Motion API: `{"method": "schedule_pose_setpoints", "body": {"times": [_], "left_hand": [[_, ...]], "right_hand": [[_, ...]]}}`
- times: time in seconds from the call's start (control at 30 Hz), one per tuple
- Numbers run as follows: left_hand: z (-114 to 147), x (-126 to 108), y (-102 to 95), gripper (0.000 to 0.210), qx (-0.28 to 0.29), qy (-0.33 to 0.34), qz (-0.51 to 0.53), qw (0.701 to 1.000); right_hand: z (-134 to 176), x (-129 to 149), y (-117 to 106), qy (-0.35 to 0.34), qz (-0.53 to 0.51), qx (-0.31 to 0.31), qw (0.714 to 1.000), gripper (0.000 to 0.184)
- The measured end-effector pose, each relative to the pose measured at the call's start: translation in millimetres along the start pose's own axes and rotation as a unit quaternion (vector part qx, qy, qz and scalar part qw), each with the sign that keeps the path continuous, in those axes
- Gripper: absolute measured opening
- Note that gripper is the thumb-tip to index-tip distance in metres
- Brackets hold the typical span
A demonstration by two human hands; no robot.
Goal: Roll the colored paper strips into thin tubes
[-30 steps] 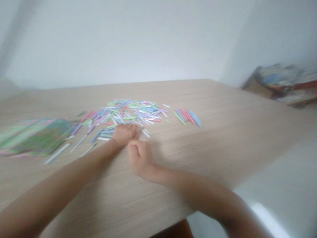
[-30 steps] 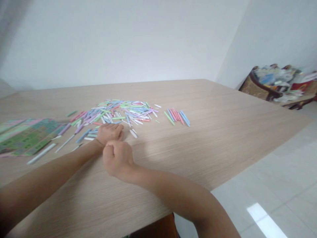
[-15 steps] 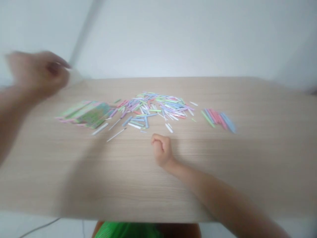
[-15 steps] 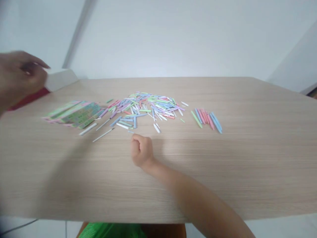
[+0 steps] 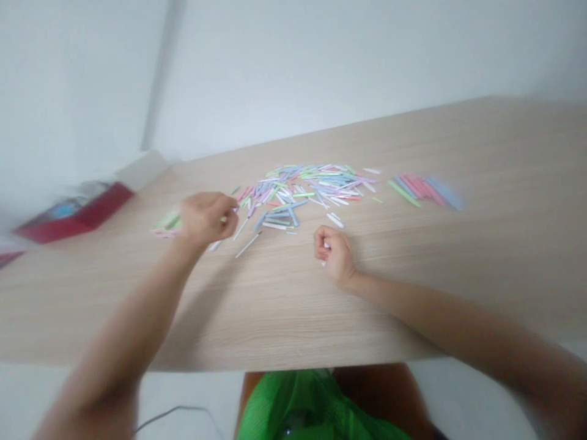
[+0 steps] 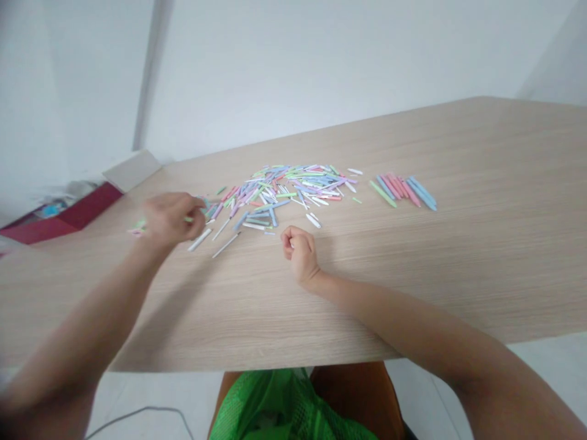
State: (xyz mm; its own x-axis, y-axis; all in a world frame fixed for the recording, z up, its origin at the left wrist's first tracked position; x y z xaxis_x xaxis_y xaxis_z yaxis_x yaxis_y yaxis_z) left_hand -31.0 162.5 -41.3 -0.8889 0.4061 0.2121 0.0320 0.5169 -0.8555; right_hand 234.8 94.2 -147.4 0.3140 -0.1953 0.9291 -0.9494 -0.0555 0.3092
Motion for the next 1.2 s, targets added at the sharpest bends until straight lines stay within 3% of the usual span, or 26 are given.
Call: {"method": "schedule_pose_setpoints", "body": {"times": [0.07, 0.17, 0.23, 0.3, 0.4, 0.5, 0.63, 0.77, 0.97, 1.2], "left_hand": [[-4.0, -10.8, 28.4, 0.03, 0.011, -0.048, 0.025, 0.998], [-8.4, 7.8, 60.0, 0.056, -0.031, -0.193, 0.093, 0.976], [-9.7, 28.6, 76.3, 0.058, -0.031, -0.26, 0.13, 0.956], [-16.0, 43.4, 90.8, 0.04, 0.022, -0.274, 0.143, 0.951], [-37.9, 47.3, 95.9, 0.025, 0.062, -0.243, 0.191, 0.949], [-74.3, 27.0, 88.8, 0.029, 0.057, -0.184, 0.253, 0.948], [-128.7, -12.4, 91.9, 0.032, 0.084, -0.097, 0.166, 0.978], [-168.3, -34.8, 119.7, 0.038, 0.119, -0.025, 0.105, 0.987], [-189.9, -50.5, 168.1, 0.042, 0.157, 0.051, 0.095, 0.982], [-196.1, -77.4, 193.7, 0.035, 0.191, 0.135, 0.069, 0.97]], "right_hand": [[4.1, 13.6, -1.6, -0.09, 0.103, 0.007, 0.991, 0.013], [12.4, 36.3, 2.3, -0.268, 0.297, 0.033, 0.916, 0.011], [10.3, 40.5, 0.1, -0.314, 0.366, 0.029, 0.876, 0.01], [2.1, 39.8, -6.0, -0.315, 0.399, 0.009, 0.861, 0.011], [-8.3, 35.4, -6.7, -0.321, 0.423, 0.014, 0.847, 0.012], [-10.0, 31.2, -2.4, -0.339, 0.422, 0.038, 0.84, 0.014], [1.2, 32.3, 4.8, -0.398, 0.416, 0.073, 0.814, 0.011], [9.4, 31.9, 8.8, -0.431, 0.435, 0.098, 0.785, 0.009], [7.9, 25.9, 12.4, -0.421, 0.465, 0.12, 0.769, 0.007], [13.5, 24.8, 20.3, -0.443, 0.459, 0.135, 0.758, 0.007]]}}
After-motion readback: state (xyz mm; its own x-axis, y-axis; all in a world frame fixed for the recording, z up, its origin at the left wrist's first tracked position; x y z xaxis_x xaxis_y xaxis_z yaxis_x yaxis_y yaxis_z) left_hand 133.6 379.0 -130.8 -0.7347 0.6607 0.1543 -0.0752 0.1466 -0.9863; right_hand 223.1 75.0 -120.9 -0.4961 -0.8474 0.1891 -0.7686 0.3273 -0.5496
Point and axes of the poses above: each hand's wrist, its own z-axis away from the middle knuckle, its own y-axis out of the palm, x = y × z, the point moved 8 cm from there along -z, towards the middle knuckle, and after that the axes turned 1 degree about z, right-handed, at the moved point
